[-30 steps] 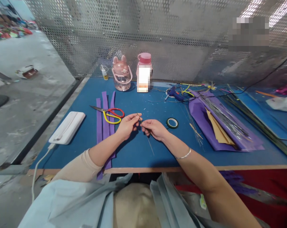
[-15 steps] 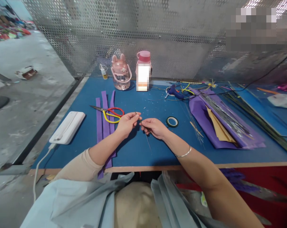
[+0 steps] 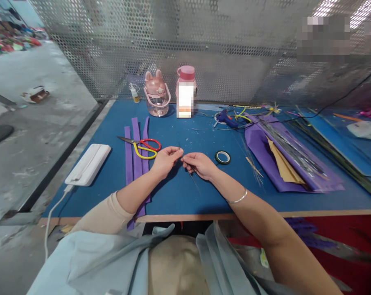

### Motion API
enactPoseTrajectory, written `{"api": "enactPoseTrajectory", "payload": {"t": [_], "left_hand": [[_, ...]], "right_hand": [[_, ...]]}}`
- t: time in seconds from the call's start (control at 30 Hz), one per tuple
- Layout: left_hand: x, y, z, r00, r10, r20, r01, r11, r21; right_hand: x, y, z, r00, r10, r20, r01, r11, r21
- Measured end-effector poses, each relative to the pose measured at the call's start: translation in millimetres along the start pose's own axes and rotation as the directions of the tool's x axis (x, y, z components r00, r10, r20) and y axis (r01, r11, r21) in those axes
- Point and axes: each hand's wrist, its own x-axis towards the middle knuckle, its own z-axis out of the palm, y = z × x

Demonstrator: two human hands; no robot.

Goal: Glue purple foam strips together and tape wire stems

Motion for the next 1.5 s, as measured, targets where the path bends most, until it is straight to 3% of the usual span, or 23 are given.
{"api": "enactPoseTrajectory", "payload": {"t": [0.37, 0.63, 0.8, 1.17, 1.33, 1.5], "left_hand": [[3, 2, -2.4, 0.998, 0.056, 0.005, -0.056, 0.996, -0.067], [1, -1, -1.7, 0.999, 0.004, 0.033, -0.003, 0.999, -0.032], [2, 4, -3.1, 1.000, 0.031, 0.004, -0.031, 0.999, -0.011], [0, 7, -3.2, 0.997, 0.024, 0.069, -0.022, 0.999, -0.031], [0, 1, -2.0, 1.000, -0.005, 0.023, 0.004, 0.999, 0.038], [3, 3, -3.9, 0.999, 0.047, -0.012, -0.046, 0.997, 0.068]], "right_hand": [[-2, -4, -1, 0.999, 0.024, 0.027, -0.024, 1.000, -0.002], [-2, 0, 1, 1.000, -0.020, -0.011, 0.019, 0.999, -0.032], [-1, -1, -1, 1.000, 0.001, 0.017, -0.001, 1.000, -0.019], [-1, -2, -2, 0.999, -0.020, 0.035, 0.022, 0.998, -0.056], [-1, -1, -2, 1.000, -0.023, -0.005, 0.023, 0.998, -0.054], [0, -1, -3, 0.999, -0.008, 0.040, 0.010, 0.999, -0.042]]}}
